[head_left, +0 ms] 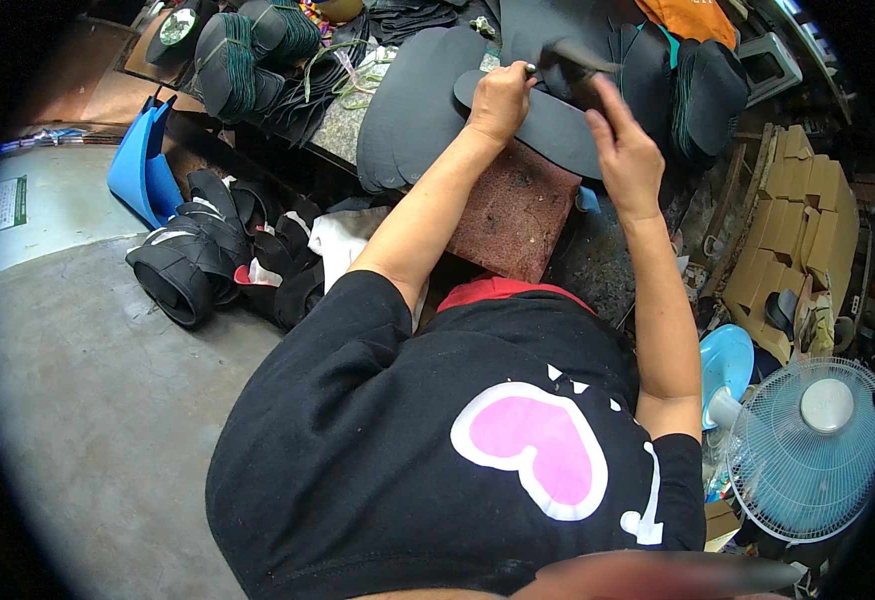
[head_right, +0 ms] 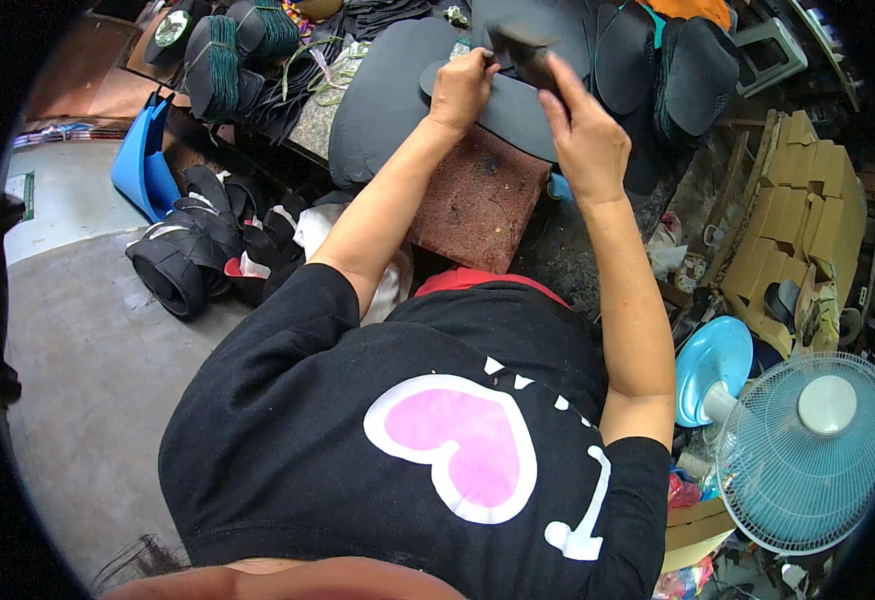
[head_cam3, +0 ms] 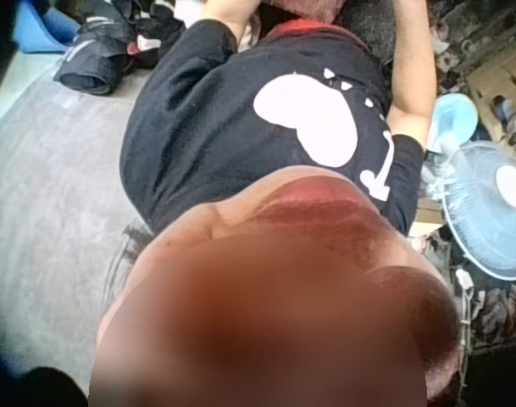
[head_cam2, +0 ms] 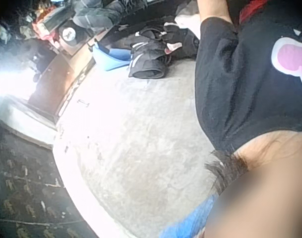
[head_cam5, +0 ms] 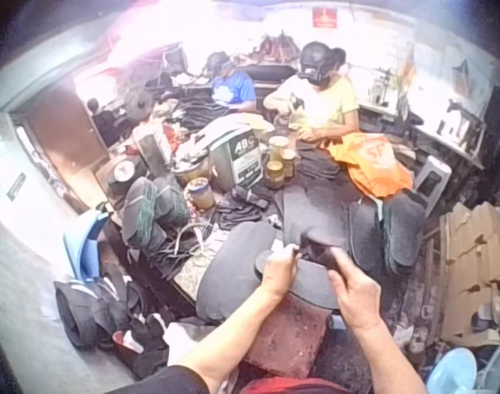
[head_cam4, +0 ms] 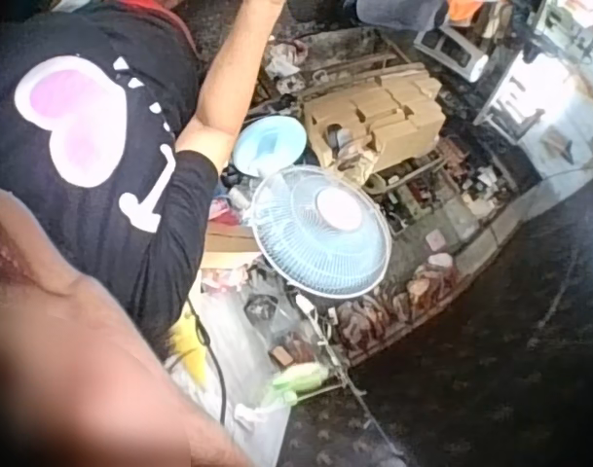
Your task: The person repeatedly hammers a small metal tool into the edge of a black shoe sole placed on a brick. They reposition the sole and continue hammering along its perimeter. The person handles multiple soles, moving them aside and selecting new ones to work on.
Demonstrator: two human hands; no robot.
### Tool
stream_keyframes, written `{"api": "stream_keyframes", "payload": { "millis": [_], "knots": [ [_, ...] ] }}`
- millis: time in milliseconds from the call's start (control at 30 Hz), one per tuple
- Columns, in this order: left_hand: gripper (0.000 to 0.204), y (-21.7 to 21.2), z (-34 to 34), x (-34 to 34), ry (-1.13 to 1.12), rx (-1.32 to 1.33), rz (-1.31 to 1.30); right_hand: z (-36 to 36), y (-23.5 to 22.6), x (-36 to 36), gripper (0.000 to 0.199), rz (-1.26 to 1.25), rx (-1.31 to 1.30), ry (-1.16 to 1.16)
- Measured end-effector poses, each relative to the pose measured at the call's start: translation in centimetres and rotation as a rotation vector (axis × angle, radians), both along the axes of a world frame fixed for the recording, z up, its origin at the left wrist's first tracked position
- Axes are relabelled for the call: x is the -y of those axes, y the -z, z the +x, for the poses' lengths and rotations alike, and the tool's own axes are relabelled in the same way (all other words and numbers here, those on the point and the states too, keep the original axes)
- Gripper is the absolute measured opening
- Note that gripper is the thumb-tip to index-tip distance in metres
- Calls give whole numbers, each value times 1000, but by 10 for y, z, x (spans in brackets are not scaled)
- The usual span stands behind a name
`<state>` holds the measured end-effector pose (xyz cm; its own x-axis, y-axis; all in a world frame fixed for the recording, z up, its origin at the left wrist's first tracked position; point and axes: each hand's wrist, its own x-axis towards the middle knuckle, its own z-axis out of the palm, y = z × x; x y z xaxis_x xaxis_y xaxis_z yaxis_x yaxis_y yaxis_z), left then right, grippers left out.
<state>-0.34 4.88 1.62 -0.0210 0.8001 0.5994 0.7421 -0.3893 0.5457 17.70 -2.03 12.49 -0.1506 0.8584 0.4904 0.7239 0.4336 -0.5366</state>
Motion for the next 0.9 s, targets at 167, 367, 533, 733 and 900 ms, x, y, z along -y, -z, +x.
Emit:
{"api": "stream_keyframes", "payload": {
  "millis": [167, 367, 533, 733, 900],
  "knots": [
    [9, 9, -4, 4, -85, 234, -81, 27, 32, 3, 42, -408, 265, 216],
    [8, 11, -7, -1, 11, 1031, -262, 34, 45, 1, 42, -463, 303, 265],
    [7, 5, -7, 0, 25, 800, -360, 28, 20, 2, 40, -400, 249, 235],
    [13, 0, -3, 0, 21, 220, -108, 16, -16, 4, 42, 102, -146, -35],
    [12, 5, 7, 0, -8, 5, 3, 15, 4, 9, 39, -296, 144, 120]
  ]
}}
